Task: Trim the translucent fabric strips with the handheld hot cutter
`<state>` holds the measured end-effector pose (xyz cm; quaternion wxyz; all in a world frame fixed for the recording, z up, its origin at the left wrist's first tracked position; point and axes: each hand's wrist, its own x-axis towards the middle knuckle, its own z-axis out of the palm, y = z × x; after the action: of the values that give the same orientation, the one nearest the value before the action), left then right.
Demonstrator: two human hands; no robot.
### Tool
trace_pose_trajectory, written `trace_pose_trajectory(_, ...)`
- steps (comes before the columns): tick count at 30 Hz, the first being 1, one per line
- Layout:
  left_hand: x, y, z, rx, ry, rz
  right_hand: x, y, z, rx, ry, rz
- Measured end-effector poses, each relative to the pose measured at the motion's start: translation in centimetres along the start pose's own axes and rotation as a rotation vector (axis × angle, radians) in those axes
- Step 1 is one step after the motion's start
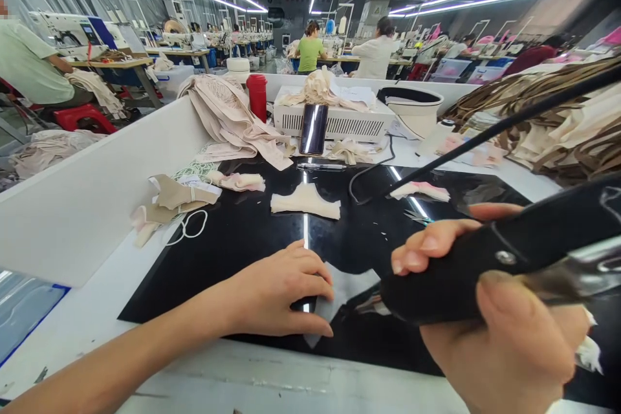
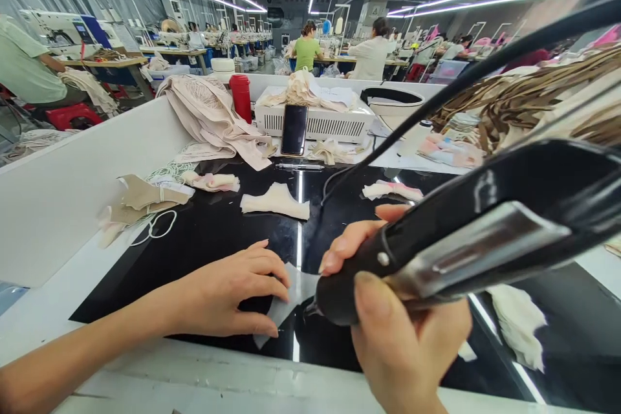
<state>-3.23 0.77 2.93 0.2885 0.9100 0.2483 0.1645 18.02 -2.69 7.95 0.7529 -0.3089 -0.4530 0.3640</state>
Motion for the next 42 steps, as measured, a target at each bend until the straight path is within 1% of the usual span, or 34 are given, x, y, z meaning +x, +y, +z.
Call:
trace_pose_trajectory(2, 0.0, -0.2, 0.2, 0.021, 0.045, 0.013, 0.7, 0.0, -0.5, -0.004, 0.069, -0.019)
trace_pose_trajectory(4, 0.1, -0.3, 0.6, 0.042, 0.047, 0.015, 1.2, 0.3, -0.9, -0.016, 0.093, -0.04)
trace_pose_trajectory(8, 0.3, -0.5, 1.5, 0.1, -0.021, 0.001, 1.4, 1.3, -1.3, -0.02, 0.079, -0.104)
trace_pose_trajectory(11, 0.2, -0.6, 1.8, 0.118, -0.033, -0.015, 1.3, 2.0, -1.1, -0.032, 0.06, -0.117)
trace_pose_trajectory(19, 0.1, -0.7, 1.8, 0.148, -0.061, -0.041, 1.3, 2.7, -1.2, -0.042, 0.015, -0.097)
trace_pose_trajectory(26, 0.0, -0.8, 2.0, 0.134, -0.035, -0.034, 1.0, 2.9, -1.4, -0.09, 0.009, -0.1)
trace_pose_trajectory(28, 0.0, -0.9, 2.1, 0.132, -0.031, -0.031, 1.2, 2.8, -1.4, -0.099, 0.02, -0.111)
trace_pose_trajectory(33, 0.0, -0.9, 2.2, 0.137, -0.011, -0.013, 2.0, 2.5, -1.6, -0.077, 0.097, -0.148)
trace_pose_trajectory(42, 0.1, -0.7, 2.0, 0.14, -0.04, -0.035, 2.0, 2.8, -1.7, -0.093, 0.083, -0.126)
